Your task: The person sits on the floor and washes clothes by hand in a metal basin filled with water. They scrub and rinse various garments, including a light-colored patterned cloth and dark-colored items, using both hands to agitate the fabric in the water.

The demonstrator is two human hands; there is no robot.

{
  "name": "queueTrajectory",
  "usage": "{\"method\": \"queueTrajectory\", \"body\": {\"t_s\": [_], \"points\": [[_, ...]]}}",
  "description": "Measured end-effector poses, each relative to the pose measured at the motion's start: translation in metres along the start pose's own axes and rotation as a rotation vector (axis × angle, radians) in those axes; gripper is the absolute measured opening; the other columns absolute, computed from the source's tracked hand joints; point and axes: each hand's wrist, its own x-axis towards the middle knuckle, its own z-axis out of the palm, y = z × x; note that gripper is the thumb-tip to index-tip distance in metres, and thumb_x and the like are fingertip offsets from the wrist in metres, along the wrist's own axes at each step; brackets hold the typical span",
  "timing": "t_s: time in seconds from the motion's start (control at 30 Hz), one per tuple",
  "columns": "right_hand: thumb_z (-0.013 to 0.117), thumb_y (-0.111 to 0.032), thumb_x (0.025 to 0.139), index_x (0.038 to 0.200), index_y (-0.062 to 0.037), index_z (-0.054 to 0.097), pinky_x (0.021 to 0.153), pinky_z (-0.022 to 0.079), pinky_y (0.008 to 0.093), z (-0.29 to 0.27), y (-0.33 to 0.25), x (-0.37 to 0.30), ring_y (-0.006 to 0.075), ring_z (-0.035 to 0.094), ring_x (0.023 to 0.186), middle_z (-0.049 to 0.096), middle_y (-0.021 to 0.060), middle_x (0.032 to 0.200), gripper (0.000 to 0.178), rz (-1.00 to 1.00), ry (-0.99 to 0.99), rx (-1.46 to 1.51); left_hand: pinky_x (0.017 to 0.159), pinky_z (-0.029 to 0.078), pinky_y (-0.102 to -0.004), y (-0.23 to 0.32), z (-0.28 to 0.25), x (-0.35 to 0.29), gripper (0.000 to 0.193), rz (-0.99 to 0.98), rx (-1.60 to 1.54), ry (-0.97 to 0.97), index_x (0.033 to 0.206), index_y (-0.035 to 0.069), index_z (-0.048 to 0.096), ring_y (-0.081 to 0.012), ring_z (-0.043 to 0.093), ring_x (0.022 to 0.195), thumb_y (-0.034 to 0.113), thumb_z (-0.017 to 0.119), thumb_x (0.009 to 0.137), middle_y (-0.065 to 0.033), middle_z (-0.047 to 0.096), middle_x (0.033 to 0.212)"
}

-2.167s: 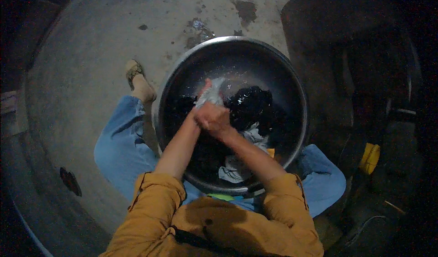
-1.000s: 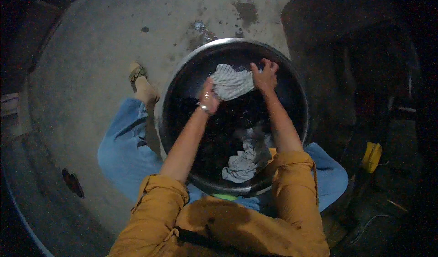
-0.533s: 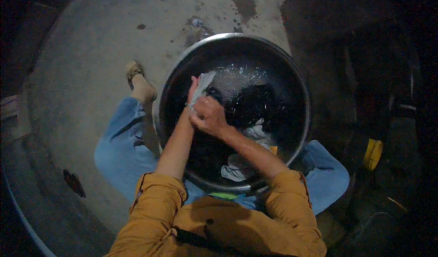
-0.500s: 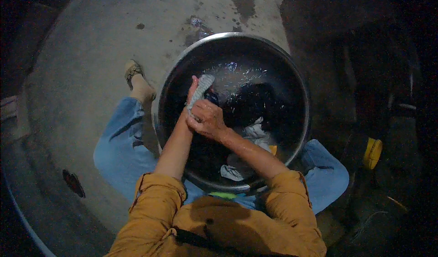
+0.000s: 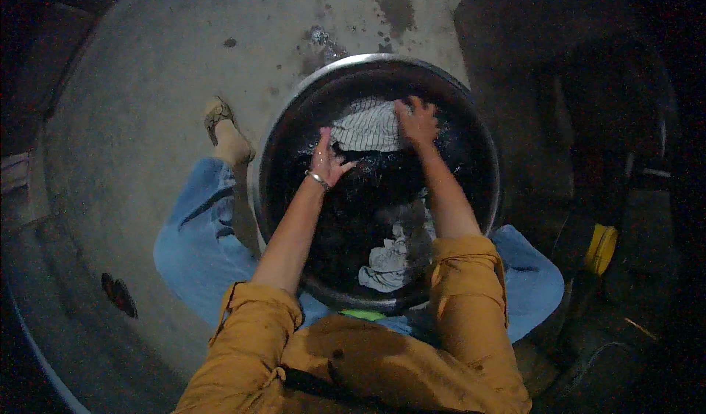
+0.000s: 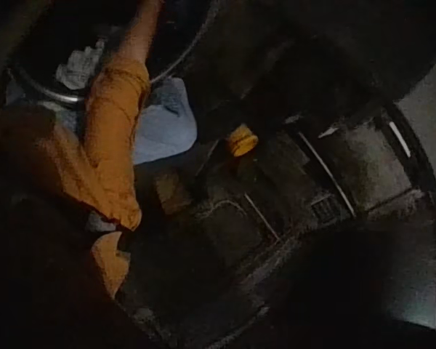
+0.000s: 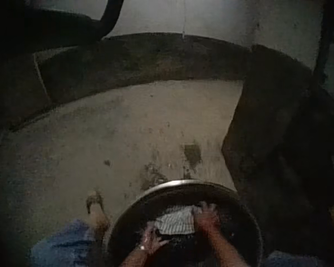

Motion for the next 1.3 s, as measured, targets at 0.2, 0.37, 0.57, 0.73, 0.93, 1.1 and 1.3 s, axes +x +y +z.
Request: {"method": "queueTrajectory", "body": {"t_s": [0.2,0.37,0.57,0.73,0.93,1.1,1.3], "points": [[0.057,-0.022,0.071,0.069,-0.0060,0.056,0.060,0.040,0.0388,0.022,-0.061,-0.102,0.0312,0.051,0.069,0.053,0.0124,0.071,0.017,-0.758,-0.031,0.488,0.076,0.044,-0.0444,-0.004,-0.025,0.016,0.069,0.052,-0.140,-0.113,0.128,0.013,0.030,-0.0281,0.047,0.099,0.062,0.030,0.079,-0.0094,0.041,0.121],[0.059,-0.017,0.069,0.058,-0.0077,0.049,0.049,0.040,0.0346,-0.033,-0.101,-0.176,0.0258,0.050,0.056,0.049,0.0095,0.062,0.018,-1.070,-0.049,0.735,0.063,0.046,-0.0301,0.002,-0.039,0.017,0.048,-0.058,-0.128,-0.369,0.094,0.011,0.052,-0.0173,0.052,0.075,0.055,0.036,0.082,-0.0032,0.056,0.083],[0.052,-0.031,0.078,0.070,-0.0087,0.053,0.050,0.042,0.0369,0.000,-0.070,-0.082,0.0283,0.054,0.060,0.053,0.0106,0.065,0.024,-0.813,0.220,0.135,0.079,0.042,-0.0299,-0.008,0.028,-0.012,0.037,0.072,-0.197,-0.191,0.101,0.010,0.053,-0.0155,0.052,0.090,0.041,0.042,0.085,-0.0020,0.057,0.097],[0.044,-0.050,0.079,0.101,-0.0107,0.053,0.078,0.040,0.0434,-0.014,-0.034,0.001,0.0338,0.049,0.096,0.048,0.0188,0.107,0.046,0.053,0.072,0.119,0.097,0.027,-0.0442,0.013,0.025,-0.006,0.066,0.139,-0.173,-0.432,0.126,0.007,0.030,-0.0274,0.033,0.118,0.056,0.035,0.081,-0.0104,0.031,0.131],[0.056,-0.037,0.076,0.101,-0.0067,0.054,0.080,0.040,0.0388,0.041,-0.005,-0.021,0.0285,0.050,0.094,0.050,0.0147,0.104,0.039,-0.528,-0.059,0.218,0.096,0.024,-0.0522,0.002,-0.010,0.002,0.079,-0.002,-0.107,-0.008,0.134,0.014,0.009,-0.0294,0.022,0.123,0.062,0.035,0.077,-0.0088,0.016,0.137],[0.063,-0.016,0.070,0.073,-0.0037,0.055,0.062,0.042,0.0333,0.008,-0.076,-0.132,0.0274,0.053,0.073,0.053,0.0125,0.079,0.015,-0.851,-0.165,0.732,0.087,0.036,-0.0369,0.008,-0.026,0.008,0.064,0.069,-0.132,-0.193,0.115,0.011,0.042,-0.0224,0.048,0.098,0.062,0.033,0.078,-0.0086,0.052,0.107],[0.056,-0.016,0.075,0.068,-0.0058,0.055,0.048,0.042,0.0354,0.001,-0.093,-0.135,0.0277,0.054,0.054,0.054,0.0109,0.064,0.012,-1.074,0.222,0.474,0.070,0.045,-0.0307,0.007,-0.036,0.030,0.044,-0.026,-0.035,-0.653,0.095,0.010,0.055,-0.0154,0.054,0.080,0.050,0.040,0.083,-0.0015,0.059,0.086]]}}
